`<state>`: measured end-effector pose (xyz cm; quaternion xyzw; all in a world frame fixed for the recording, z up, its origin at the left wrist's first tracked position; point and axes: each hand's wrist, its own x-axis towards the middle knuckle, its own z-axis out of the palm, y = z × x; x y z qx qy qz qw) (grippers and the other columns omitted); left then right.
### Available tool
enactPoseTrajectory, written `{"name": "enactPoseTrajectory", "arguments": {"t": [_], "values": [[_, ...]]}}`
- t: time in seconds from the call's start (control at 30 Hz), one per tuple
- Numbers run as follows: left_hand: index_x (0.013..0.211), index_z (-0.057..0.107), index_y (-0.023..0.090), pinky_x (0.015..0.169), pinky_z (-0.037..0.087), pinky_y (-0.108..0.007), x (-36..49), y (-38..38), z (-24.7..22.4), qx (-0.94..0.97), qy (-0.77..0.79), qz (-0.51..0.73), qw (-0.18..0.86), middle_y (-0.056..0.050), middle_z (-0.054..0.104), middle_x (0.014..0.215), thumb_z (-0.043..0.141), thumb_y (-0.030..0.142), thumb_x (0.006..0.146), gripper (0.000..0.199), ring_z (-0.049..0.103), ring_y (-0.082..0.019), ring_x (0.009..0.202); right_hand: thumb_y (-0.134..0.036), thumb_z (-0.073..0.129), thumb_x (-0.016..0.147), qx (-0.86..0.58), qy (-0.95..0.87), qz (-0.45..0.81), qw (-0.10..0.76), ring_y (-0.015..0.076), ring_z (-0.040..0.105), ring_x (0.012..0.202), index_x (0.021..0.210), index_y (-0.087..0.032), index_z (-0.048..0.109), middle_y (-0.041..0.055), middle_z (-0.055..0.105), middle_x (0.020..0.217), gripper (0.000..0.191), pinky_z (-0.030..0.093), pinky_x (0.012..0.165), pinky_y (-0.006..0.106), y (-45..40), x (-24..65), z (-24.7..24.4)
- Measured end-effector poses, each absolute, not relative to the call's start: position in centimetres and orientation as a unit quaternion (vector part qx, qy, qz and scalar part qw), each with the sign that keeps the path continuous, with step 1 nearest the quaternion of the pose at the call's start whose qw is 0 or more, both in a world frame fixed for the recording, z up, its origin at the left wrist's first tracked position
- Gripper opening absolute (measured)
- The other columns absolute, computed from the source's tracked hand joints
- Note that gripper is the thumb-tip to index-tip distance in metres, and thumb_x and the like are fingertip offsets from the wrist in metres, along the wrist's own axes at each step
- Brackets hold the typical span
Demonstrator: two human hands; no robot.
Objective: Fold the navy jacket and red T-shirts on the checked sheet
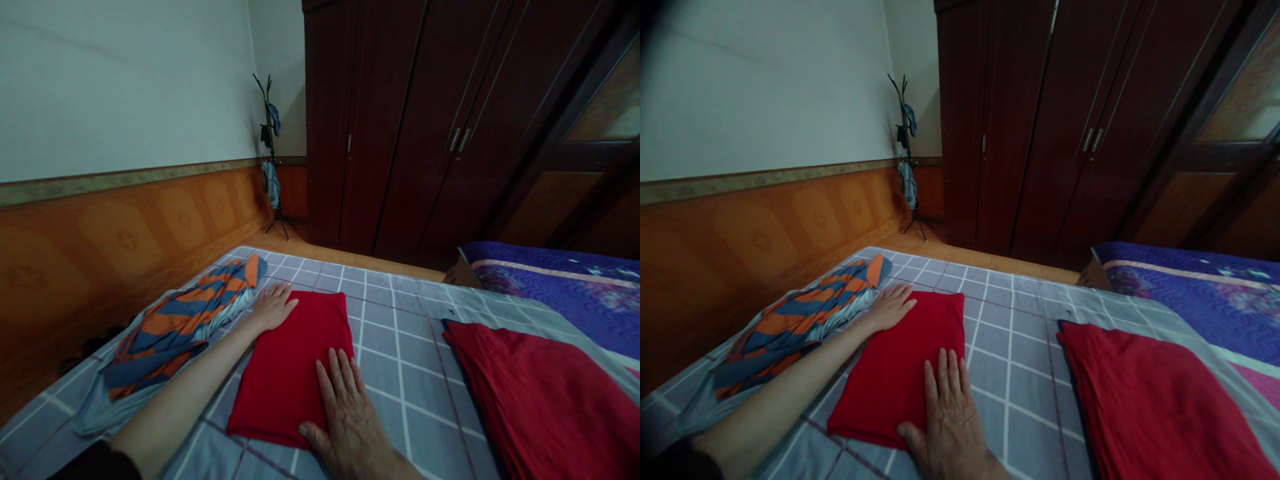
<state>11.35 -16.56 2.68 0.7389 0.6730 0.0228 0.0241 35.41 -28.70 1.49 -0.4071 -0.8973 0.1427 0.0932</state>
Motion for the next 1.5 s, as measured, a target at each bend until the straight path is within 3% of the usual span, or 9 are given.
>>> {"name": "enactPoseTrajectory", "arguments": {"t": [0.07, 0.23, 0.4, 0.53, 0.7, 0.9, 1.07, 1.27, 1.5], "values": [[0.145, 0.027, 0.013, 0.107, 0.011, -0.062, 11.1, -16.7, 3.2, 0.726, 0.687, 0.034, 0.007, -0.018, 0.026, 0.150, 0.020, 0.044, 0.097, 0.058, 0.016, -0.035, 0.140, -0.066, 0.042, 0.084, -0.407, -0.898, 0.141, 0.092, 0.0396, 0.008, 0.136, 0.143, -0.010, 0.031, 0.0206, 0.015, 0.148, 0.082, 0.021, 0.109, 0.059, -28.6, 35.3, 1.4], [0.148, 0.019, 0.027, 0.115, 0.007, -0.042, 16.0, -18.5, 3.4, 0.845, 0.533, 0.047, 0.031, -0.001, 0.016, 0.155, 0.022, 0.052, 0.096, 0.057, 0.007, -0.018, 0.143, -0.066, 0.043, 0.083, -0.405, -0.902, 0.111, 0.097, 0.0406, 0.013, 0.135, 0.142, -0.009, 0.035, 0.0217, 0.019, 0.147, 0.082, 0.024, 0.108, 0.059, -28.5, 35.3, 1.1], [0.147, 0.020, 0.024, 0.114, 0.008, -0.046, 14.3, -17.8, 2.4, 0.810, 0.584, 0.020, 0.055, -0.005, 0.016, 0.155, 0.024, 0.058, 0.094, 0.064, 0.009, -0.022, 0.143, -0.064, 0.042, 0.085, -0.408, -0.902, 0.109, 0.085, 0.0403, 0.012, 0.134, 0.142, -0.008, 0.034, 0.0227, 0.019, 0.147, 0.080, 0.024, 0.108, 0.059, -28.7, 35.4, 1.5], [0.146, 0.024, 0.009, 0.109, 0.013, -0.058, 10.1, -17.7, 2.9, 0.718, 0.696, 0.021, 0.027, -0.020, 0.023, 0.150, 0.019, 0.050, 0.097, 0.065, 0.016, -0.034, 0.140, -0.061, 0.047, 0.084, -0.408, -0.903, 0.109, 0.078, 0.0395, 0.010, 0.134, 0.143, -0.010, 0.031, 0.0210, 0.017, 0.147, 0.080, 0.024, 0.108, 0.057, -28.9, 35.4, 1.6], [0.149, 0.011, 0.022, 0.114, 0.011, -0.046, 9.6, -21.5, 2.6, 0.796, 0.603, 0.039, 0.042, -0.007, 0.009, 0.156, 0.024, 0.052, 0.096, 0.062, 0.005, -0.022, 0.143, -0.062, 0.045, 0.085, -0.411, -0.901, 0.117, 0.074, 0.0390, 0.009, 0.135, 0.143, -0.011, 0.032, 0.0201, 0.016, 0.148, 0.079, 0.022, 0.109, 0.058, -28.7, 35.3, 1.8], [0.146, 0.026, 0.013, 0.112, 0.015, -0.052, 9.7, -22.6, 3.2, 0.740, 0.670, 0.048, 0.022, -0.014, 0.024, 0.152, 0.030, 0.046, 0.095, 0.060, 0.015, -0.029, 0.141, -0.062, 0.044, 0.085, -0.415, -0.896, 0.143, 0.071, 0.0387, 0.006, 0.136, 0.143, -0.011, 0.031, 0.0197, 0.013, 0.148, 0.078, 0.018, 0.110, 0.058, -28.8, 35.1, 2.2], [0.144, 0.030, 0.022, 0.115, 0.014, -0.040, 15.9, -21.1, 5.1, 0.881, 0.455, 0.086, 0.092, -0.004, 0.031, 0.151, 0.027, 0.039, 0.098, 0.050, 0.019, -0.018, 0.141, -0.061, 0.047, 0.084, -0.414, -0.896, 0.135, 0.089, 0.0394, 0.008, 0.136, 0.142, -0.012, 0.034, 0.0198, 0.015, 0.148, 0.077, 0.019, 0.110, 0.058, -28.9, 35.2, 1.5], [0.144, 0.029, 0.017, 0.115, 0.009, -0.043, 21.3, -16.6, 3.3, 0.905, 0.405, 0.013, 0.132, -0.007, 0.027, 0.152, 0.025, 0.041, 0.097, 0.053, 0.019, -0.019, 0.141, -0.057, 0.048, 0.085, -0.415, -0.899, 0.119, 0.071, 0.0393, 0.008, 0.135, 0.142, -0.013, 0.032, 0.0203, 0.016, 0.148, 0.073, 0.021, 0.109, 0.058, -29.0, 35.3, 1.2], [0.145, 0.026, 0.023, 0.112, 0.013, -0.049, 21.6, -11.8, 1.7, 0.861, 0.497, 0.028, 0.105, -0.007, 0.020, 0.155, 0.025, 0.053, 0.094, 0.060, 0.016, -0.023, 0.141, -0.055, 0.050, 0.085, -0.419, -0.896, 0.124, 0.080, 0.0379, 0.008, 0.135, 0.143, -0.015, 0.029, 0.0201, 0.013, 0.148, 0.074, 0.020, 0.109, 0.057, -28.9, 35.2, 1.2]]}}
